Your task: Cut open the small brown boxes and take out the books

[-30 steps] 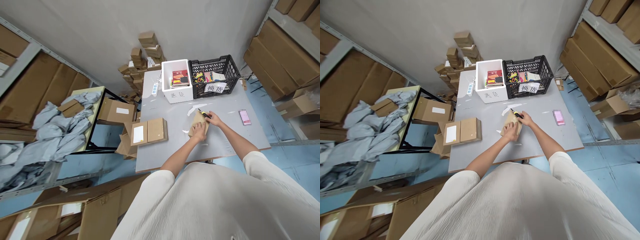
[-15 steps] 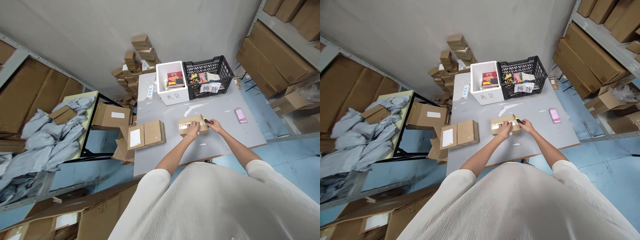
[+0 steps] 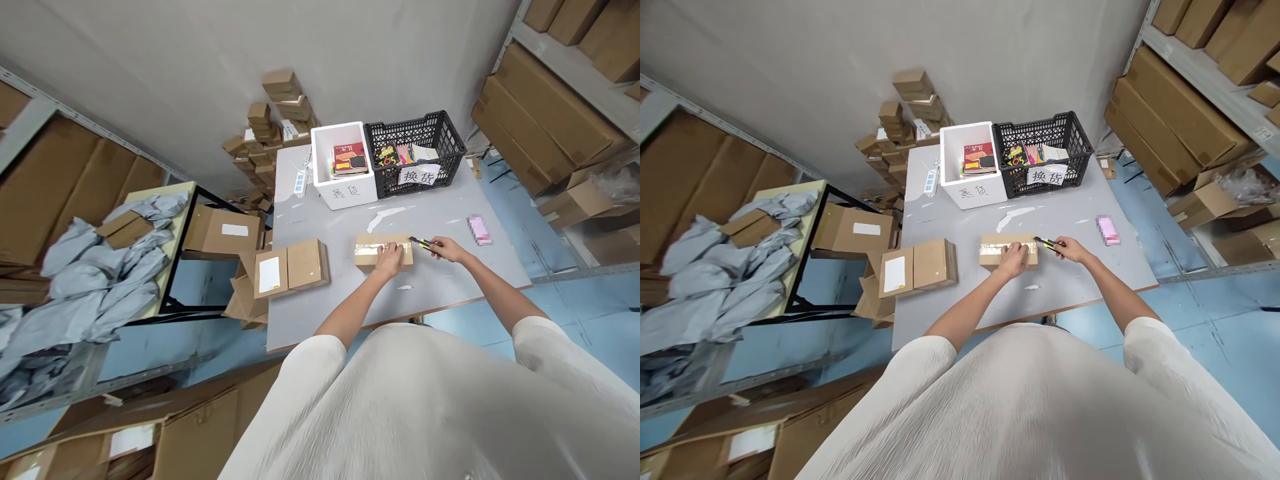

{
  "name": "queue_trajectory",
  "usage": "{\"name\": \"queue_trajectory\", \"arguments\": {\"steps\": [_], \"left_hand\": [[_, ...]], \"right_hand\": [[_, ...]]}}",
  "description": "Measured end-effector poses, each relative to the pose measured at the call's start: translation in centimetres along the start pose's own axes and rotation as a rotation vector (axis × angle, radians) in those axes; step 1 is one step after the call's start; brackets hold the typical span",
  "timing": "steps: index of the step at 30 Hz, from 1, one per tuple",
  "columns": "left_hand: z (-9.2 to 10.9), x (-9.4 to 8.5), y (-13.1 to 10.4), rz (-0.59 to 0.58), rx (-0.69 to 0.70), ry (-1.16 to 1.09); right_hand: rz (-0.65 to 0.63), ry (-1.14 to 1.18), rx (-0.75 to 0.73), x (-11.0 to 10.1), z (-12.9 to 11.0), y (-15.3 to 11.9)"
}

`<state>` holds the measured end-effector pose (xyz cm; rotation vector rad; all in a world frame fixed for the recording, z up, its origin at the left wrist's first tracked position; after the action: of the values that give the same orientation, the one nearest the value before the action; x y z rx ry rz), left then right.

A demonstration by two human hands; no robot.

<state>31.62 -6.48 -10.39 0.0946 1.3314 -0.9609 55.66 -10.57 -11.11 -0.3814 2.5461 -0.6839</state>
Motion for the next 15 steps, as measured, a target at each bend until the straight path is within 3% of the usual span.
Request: {"name": "queue_trajectory", "arguments": {"steps": [3, 8, 15], "left_hand": [[0.0, 0.0, 0.3, -0.013, -0.024, 0.013], [0.1, -0.2, 0.1, 0.011, -0.020, 0.018], [0.1, 0.0, -0.2, 0.025, -0.019, 0.022]], "right_hand": [[-0.036, -0.176, -0.066, -0.9, -0.1, 0.2], [0.019, -0.489, -0.132, -1.7, 0.0, 1.9], [0.037, -0.676, -0.147, -1.0, -1.0, 4.2]]}}
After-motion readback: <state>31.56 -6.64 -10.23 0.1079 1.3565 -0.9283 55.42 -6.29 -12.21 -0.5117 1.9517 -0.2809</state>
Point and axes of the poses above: each hand's wrist, its own y-axis towards the middle knuckle, its own x-axis out of the palm, z = x × y, the point moved 6 cm from there along y, towards the middle knuckle, and after that the axes turned 10 degrees about -z, right-handed, at the moved point
